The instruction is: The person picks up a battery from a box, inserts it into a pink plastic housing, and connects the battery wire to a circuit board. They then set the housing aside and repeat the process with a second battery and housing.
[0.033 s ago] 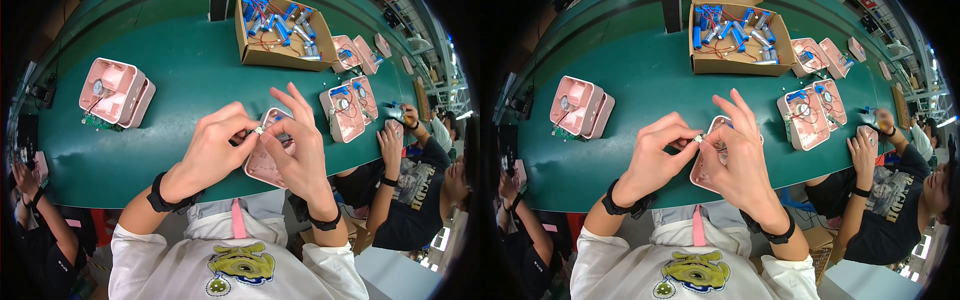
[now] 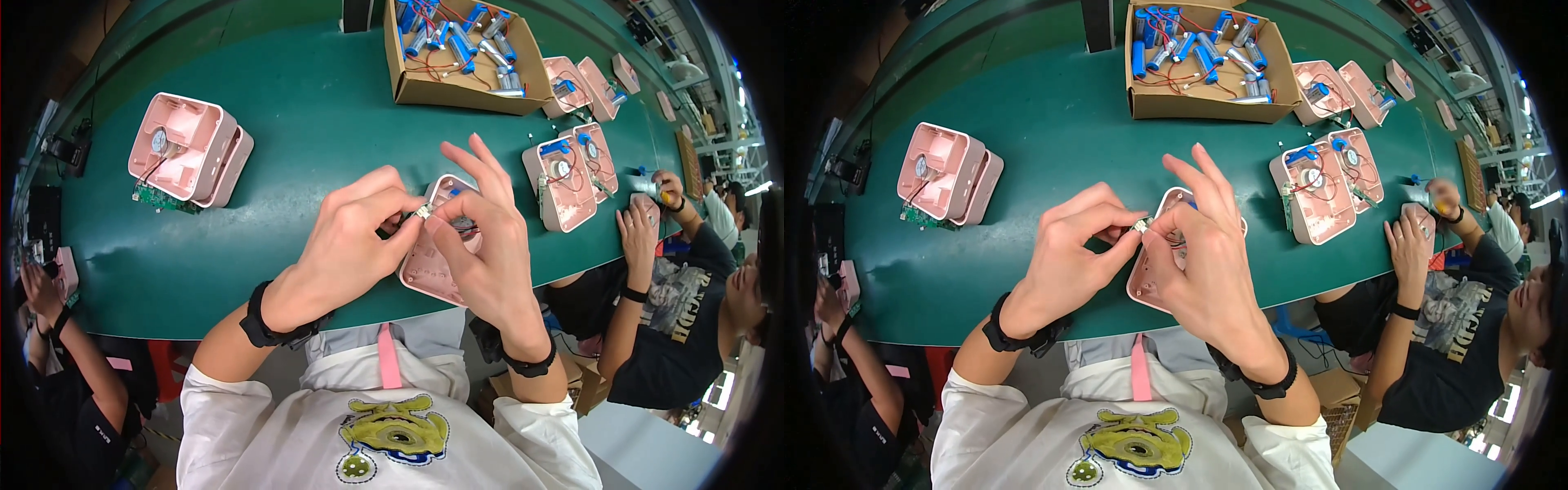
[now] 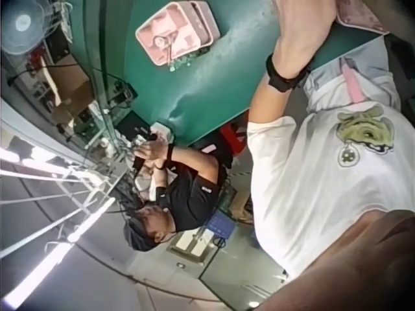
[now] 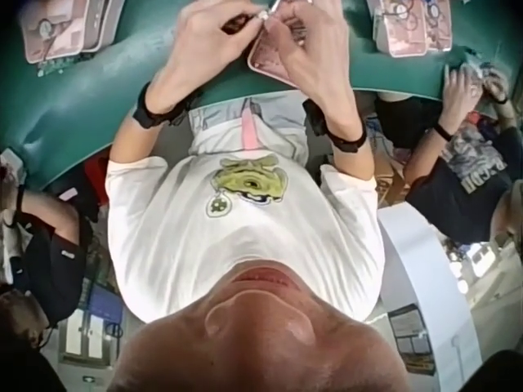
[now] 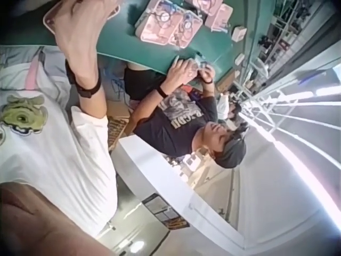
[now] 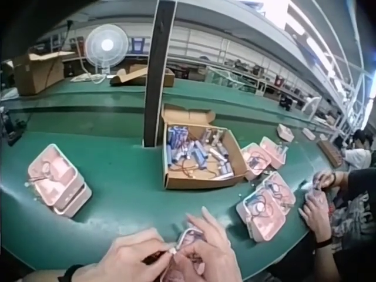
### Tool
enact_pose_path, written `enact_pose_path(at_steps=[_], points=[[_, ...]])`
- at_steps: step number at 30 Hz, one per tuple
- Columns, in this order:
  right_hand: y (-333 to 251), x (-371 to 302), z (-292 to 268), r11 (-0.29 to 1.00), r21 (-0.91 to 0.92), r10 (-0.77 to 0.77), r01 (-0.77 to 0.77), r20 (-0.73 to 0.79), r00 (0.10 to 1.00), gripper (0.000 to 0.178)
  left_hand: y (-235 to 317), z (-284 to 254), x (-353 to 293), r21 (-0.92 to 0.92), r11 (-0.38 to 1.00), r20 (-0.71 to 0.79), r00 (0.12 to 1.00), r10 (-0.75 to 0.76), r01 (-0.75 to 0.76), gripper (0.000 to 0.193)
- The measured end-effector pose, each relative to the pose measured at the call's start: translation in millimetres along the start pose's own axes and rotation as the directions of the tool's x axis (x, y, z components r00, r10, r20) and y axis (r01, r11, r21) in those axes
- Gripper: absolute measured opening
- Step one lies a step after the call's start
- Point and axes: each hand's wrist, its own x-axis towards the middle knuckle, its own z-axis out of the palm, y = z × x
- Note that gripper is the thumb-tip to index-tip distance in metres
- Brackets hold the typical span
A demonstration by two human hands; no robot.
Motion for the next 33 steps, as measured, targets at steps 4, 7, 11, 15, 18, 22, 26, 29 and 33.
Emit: enact_pose_path(at_steps=[4, 7, 11, 15, 18, 22, 26, 29, 33], points=[[-1.9, -3.3, 3.7, 1.0, 0.011, 0.029, -0.029, -0.021, 0.999, 0.008, 1.0, -0.7, 0.0, 0.109, 0.991, 0.014, 0.997, 0.073, -0.074, 0.024], [-2.9, -1.4, 3.0, 0.999, 0.022, 0.041, -0.04, -0.033, 0.999, 0.01, 4.3, -2.7, 4.7, 0.167, 0.977, 0.048, 0.99, 0.13, -0.136, 0.026], [-2.3, 0.3, 0.3, 0.998, 0.037, 0.054, -0.053, -0.046, 0.997, 0.011, 5.8, 2.0, 7.4, 0.182, 0.972, 0.055, 0.989, 0.14, -0.148, 0.027], [2.1, -2.3, 0.7, 0.999, -0.014, 0.042, -0.043, -0.057, 0.998, 0.011, 6.2, 1.9, 10.0, 0.126, 0.987, 0.069, 0.993, 0.096, -0.104, 0.027], [0.9, 1.3, -15.0, 0.987, -0.162, -0.035, 0.024, -0.063, 0.997, 0.018, 21.9, 4.8, 24.1, 0.039, 0.992, 0.08, 0.989, -0.125, 0.122, 0.022], [-33.4, -42.0, -14.9, 0.933, -0.347, 0.067, -0.093, -0.086, 0.994, 0.067, 28.6, 0.0, 30.5, -0.106, 0.936, 0.2, 0.929, -0.312, 0.337, 0.019], [-21.7, -62.0, -2.2, 0.924, -0.343, 0.146, -0.17, -0.095, 0.985, 0.093, 47.9, 13.9, 28.1, -0.266, 0.804, 0.358, 0.829, -0.43, 0.532, 0.018], [-3.5, -63.3, 0.8, 0.893, -0.415, 0.127, -0.173, -0.135, 0.983, 0.097, 53.1, 16.3, 31.0, -0.22, 0.845, 0.359, 0.846, -0.394, 0.487, 0.018], [26.3, -60.3, -22.3, 0.827, -0.548, 0.05, -0.125, -0.149, 0.988, 0.094, 55.0, 3.3, 40.8, 0.008, 0.972, 0.251, 0.941, -0.229, 0.234, 0.017]])
